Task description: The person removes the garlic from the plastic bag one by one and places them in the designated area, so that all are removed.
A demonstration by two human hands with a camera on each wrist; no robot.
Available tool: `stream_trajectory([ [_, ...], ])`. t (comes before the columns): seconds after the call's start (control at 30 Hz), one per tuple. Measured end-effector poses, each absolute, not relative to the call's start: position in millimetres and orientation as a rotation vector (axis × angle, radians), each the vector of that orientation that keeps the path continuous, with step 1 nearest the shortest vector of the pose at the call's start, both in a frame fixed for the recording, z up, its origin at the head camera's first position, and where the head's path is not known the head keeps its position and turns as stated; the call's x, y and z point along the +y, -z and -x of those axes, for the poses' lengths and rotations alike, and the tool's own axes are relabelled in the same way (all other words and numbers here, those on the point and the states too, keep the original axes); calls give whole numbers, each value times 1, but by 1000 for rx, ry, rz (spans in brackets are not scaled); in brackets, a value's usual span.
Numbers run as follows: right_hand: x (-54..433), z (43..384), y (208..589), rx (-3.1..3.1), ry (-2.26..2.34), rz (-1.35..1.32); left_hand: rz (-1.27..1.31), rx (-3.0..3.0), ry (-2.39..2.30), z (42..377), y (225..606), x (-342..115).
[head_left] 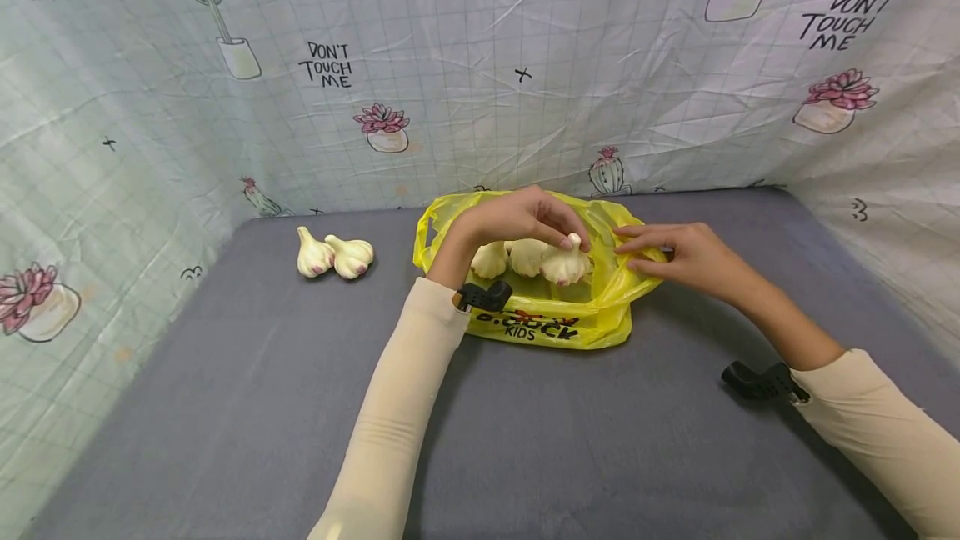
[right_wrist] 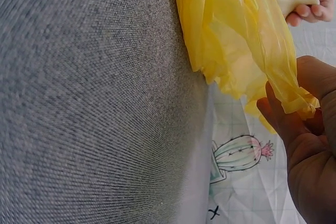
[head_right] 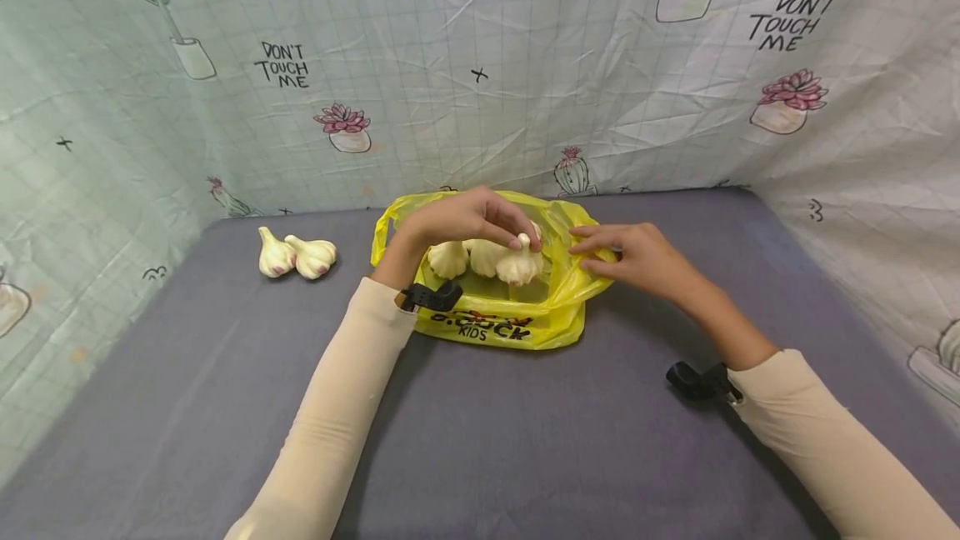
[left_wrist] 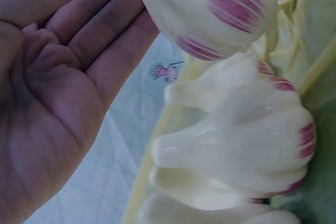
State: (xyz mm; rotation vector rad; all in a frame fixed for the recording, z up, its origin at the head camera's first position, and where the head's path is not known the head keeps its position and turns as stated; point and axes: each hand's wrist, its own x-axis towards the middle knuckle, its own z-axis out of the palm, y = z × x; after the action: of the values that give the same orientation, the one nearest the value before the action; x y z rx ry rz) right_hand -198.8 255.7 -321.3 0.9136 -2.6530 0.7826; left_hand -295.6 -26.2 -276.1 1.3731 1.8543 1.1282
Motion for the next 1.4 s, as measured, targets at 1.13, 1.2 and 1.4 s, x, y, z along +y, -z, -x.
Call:
stream_trajectory([
  [1.13, 261, 201, 325, -2662, -753, -880, -1308, 2153, -1056, 283, 252, -87],
  [1.2, 262, 201, 325, -2658, -754, -877, -1316, 2164, -1052, 283, 253, -89],
  [1.4, 261, 202, 325, -2647, -754, -888, -1316, 2179, -1043, 284, 254, -94],
])
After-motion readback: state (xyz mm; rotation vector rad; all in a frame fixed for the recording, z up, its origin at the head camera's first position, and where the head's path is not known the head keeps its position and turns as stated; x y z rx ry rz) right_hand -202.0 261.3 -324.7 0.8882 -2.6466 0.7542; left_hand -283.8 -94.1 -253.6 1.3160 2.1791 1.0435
